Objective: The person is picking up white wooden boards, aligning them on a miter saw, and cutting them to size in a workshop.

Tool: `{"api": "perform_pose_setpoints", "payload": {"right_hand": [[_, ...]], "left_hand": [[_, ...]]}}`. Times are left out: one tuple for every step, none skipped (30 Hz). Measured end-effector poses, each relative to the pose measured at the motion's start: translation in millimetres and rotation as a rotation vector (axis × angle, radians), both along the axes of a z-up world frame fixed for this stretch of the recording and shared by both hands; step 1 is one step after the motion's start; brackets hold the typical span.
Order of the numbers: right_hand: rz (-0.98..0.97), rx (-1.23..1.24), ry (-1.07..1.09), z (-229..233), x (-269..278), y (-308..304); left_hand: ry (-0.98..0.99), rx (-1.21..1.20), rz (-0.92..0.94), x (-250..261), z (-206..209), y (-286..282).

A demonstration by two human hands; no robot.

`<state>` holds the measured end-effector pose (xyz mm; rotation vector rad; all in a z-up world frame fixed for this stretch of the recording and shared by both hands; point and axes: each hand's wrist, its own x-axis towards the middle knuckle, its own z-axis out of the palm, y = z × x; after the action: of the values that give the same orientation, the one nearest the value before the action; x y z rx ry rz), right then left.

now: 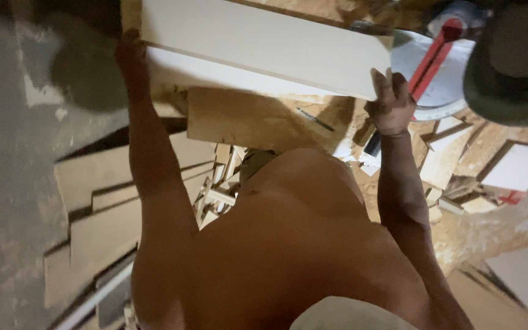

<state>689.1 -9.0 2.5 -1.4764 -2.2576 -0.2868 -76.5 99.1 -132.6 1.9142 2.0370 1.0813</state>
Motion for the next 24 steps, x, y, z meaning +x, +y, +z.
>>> {"api": "perform_pose_setpoints", "payload": {"right_hand": [[-0.014, -0.097, 0.017, -12.0, 1.3, -1.5], [0.029, -0.098, 0.027, -24.5, 5.7, -3.2], [0.090, -0.116, 0.127, -36.7, 10.0, -4.2], [0.146, -0.131, 0.226, -48.7, 15.2, -3.2], [0.182, -0.129, 0.235, -43.3, 9.1, -0.8], [0.167, -0.093, 0.163, -36.5, 6.0, -1.4], [0.151, -0.055, 0.093, -30.2, 4.0, -1.6], [0.173, -0.054, 0.099, -30.5, 4.7, -0.2], [0.185, -0.109, 0.132, -31.3, 6.2, 1.8], [0.189, -0.167, 0.162, -30.4, 9.8, -0.8], [0.203, -0.169, 0.163, -31.5, 9.3, -1.8], [0.187, -0.152, 0.135, -32.7, 9.1, -2.3], [0.171, -0.135, 0.108, -34.0, 9.1, -3.0], [0.178, -0.138, 0.107, -34.8, 10.0, -2.0], [0.193, -0.100, 0.091, -35.4, 10.9, -1.3], [0.210, -0.056, 0.075, -36.0, 11.1, 3.3], [0.217, -0.054, 0.075, -31.4, 4.1, 2.7], [0.207, 0.005, 0.038, -26.1, -1.9, 3.0], [0.197, 0.064, 0.001, -20.6, -7.7, 3.1], [0.201, 0.070, -0.001, -24.0, -8.2, 0.5], [0.164, 0.050, -0.020, -27.6, -8.4, -1.9], [0.129, 0.028, -0.041, -30.9, -7.6, -4.5], [0.135, 0.033, -0.043, -30.7, -9.3, -3.1], [0.101, 0.020, -0.009, -30.9, -10.6, -6.3]], "left_hand": [[0.493, 0.121, -0.070, -14.3, -0.9, -0.6], [0.508, 0.110, -0.030, -11.0, -8.6, -3.9], [0.579, 0.080, 0.081, -9.0, -16.0, -6.5], [0.648, 0.056, 0.188, -6.7, -22.7, -1.4], [0.661, 0.051, 0.224, -5.2, -13.8, -14.4], [0.629, 0.070, -0.036, 0.1, -7.4, -25.9], [0.588, 0.085, -0.294, 6.5, -1.5, -36.4], [0.595, 0.079, -0.273, 25.1, 33.3, -50.2], [0.241, -0.161, -0.185, 45.1, 67.5, -62.8], [-0.127, -0.390, -0.104, 68.1, 100.1, -73.6], [-0.127, -0.391, -0.090, 72.5, 112.0, -83.5], [-0.104, -0.444, -0.093, 77.3, 123.9, -90.3], [-0.082, -0.498, -0.096, 82.4, 135.6, -97.3], [-0.084, -0.500, -0.090, 71.7, 107.6, -103.0], [-0.003, -0.437, -0.098, 61.1, 79.5, -109.4], [0.078, -0.368, -0.106, 49.9, 52.0, -112.3], [0.078, -0.365, -0.099, 58.3, 69.1, -111.8], [0.107, -0.285, -0.138, 67.7, 86.1, -109.9], [0.136, -0.204, -0.177, 77.2, 103.4, -108.3], [0.135, -0.198, -0.173, 79.3, 83.9, -108.0], [0.180, -0.348, -0.085, 81.7, 64.5, -107.3], [0.221, -0.498, 0.005, 85.2, 44.4, -108.0], [0.217, -0.494, 0.010, 91.9, 57.6, -110.7], [0.174, -0.448, 0.002, 98.8, 71.0, -110.0]]}}
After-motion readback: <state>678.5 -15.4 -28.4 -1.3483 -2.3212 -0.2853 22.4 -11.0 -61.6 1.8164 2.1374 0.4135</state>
